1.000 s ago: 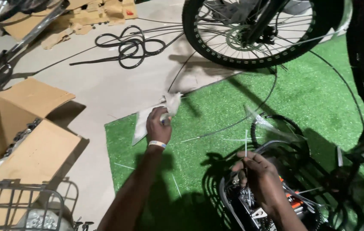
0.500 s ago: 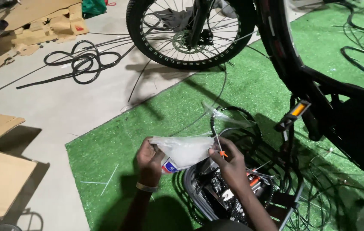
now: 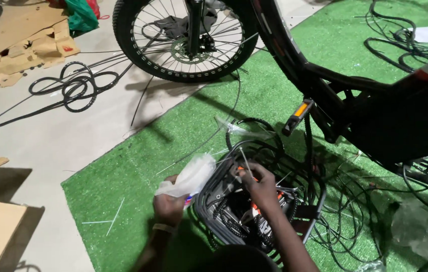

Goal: The person organizes and secures electrical wires on the frame of an electric bicycle using zip ties. They use pliers to cut the zip ties and a screwdriver to adjust components near the battery pack.

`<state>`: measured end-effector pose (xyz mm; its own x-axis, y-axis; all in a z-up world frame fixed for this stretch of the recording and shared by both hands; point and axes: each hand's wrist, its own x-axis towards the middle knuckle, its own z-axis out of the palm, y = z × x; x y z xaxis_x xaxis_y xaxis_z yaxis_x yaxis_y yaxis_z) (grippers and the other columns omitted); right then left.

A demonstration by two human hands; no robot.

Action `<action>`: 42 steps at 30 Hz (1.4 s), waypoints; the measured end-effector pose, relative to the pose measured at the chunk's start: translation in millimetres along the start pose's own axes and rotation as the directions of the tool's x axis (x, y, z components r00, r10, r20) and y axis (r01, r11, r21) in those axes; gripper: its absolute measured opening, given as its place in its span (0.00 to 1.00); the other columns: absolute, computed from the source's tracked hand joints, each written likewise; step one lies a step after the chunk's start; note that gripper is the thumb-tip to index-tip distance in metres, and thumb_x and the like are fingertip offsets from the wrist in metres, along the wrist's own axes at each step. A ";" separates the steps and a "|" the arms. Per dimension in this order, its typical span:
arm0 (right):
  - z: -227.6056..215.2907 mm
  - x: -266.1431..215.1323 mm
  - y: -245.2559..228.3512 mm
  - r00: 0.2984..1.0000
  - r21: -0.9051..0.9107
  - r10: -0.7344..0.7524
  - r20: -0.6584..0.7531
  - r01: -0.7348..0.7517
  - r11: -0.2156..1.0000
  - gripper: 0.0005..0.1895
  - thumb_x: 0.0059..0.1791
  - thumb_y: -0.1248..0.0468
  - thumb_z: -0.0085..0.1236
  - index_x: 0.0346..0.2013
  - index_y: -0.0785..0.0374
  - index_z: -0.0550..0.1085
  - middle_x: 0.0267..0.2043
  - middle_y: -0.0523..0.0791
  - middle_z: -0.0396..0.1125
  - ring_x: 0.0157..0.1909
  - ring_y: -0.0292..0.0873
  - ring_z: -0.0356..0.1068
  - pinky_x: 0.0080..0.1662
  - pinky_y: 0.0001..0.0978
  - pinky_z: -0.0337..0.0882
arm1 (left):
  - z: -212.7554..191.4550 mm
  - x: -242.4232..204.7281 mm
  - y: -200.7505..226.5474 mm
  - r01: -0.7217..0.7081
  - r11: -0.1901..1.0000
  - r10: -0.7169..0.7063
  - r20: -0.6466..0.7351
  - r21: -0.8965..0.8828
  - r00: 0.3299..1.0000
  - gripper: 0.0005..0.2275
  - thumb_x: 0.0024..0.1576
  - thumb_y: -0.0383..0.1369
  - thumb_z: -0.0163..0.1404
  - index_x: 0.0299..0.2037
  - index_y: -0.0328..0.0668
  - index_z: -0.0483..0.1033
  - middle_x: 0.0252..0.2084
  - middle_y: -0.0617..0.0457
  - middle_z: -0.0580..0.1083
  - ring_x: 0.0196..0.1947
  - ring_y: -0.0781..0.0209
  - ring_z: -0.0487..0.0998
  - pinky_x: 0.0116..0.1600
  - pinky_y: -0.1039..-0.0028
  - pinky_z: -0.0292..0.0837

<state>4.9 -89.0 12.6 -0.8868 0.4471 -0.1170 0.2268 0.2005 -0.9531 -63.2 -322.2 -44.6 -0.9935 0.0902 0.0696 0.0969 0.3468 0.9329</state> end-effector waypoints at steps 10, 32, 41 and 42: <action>-56.5 -8.9 20.9 0.922 0.448 0.164 -0.350 0.011 0.894 0.12 0.45 0.68 0.56 0.42 0.67 0.76 0.27 0.52 0.73 0.20 0.34 0.62 0.19 0.20 0.57 | 24.6 36.1 38.9 -0.288 0.956 0.291 -0.245 0.049 0.925 0.13 0.50 0.22 0.47 0.44 0.46 0.75 0.41 0.47 0.75 0.46 0.52 0.76 0.54 0.64 0.67; -162.4 -31.9 27.3 0.524 0.563 0.364 -0.770 0.289 0.774 0.08 0.50 0.61 0.55 0.39 0.62 0.75 0.31 0.43 0.65 0.28 0.33 0.61 0.30 0.18 0.64 | 124.4 4.0 295.6 -0.506 0.860 0.240 0.830 0.059 0.504 0.14 0.56 0.40 0.45 0.51 0.56 0.76 0.17 0.60 0.65 0.15 0.68 0.61 0.22 0.73 0.58; -230.3 -75.5 52.1 0.463 0.564 0.377 -0.803 0.385 0.730 0.07 0.52 0.60 0.55 0.39 0.61 0.71 0.27 0.48 0.70 0.23 0.36 0.70 0.25 0.20 0.71 | 337.7 -23.3 238.9 -0.691 0.722 0.127 0.987 -0.027 0.095 0.12 0.53 0.44 0.47 0.38 0.51 0.78 0.39 0.50 0.79 0.49 0.47 0.78 0.55 0.62 0.69; -239.6 -78.8 73.0 0.447 0.560 0.381 -0.809 0.391 0.730 0.07 0.52 0.60 0.55 0.39 0.61 0.71 0.27 0.48 0.70 0.23 0.36 0.70 0.25 0.20 0.71 | 342.5 -25.4 233.7 -0.695 0.718 0.128 0.989 -0.038 0.078 0.12 0.53 0.44 0.47 0.38 0.51 0.78 0.39 0.50 0.79 0.49 0.47 0.78 0.55 0.62 0.69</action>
<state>187.8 99.2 19.1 0.0156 0.9817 -0.1898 -0.4067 -0.1672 -0.8981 5.3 76.4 50.6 -0.0055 0.9744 -0.2246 0.7582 0.1505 0.6345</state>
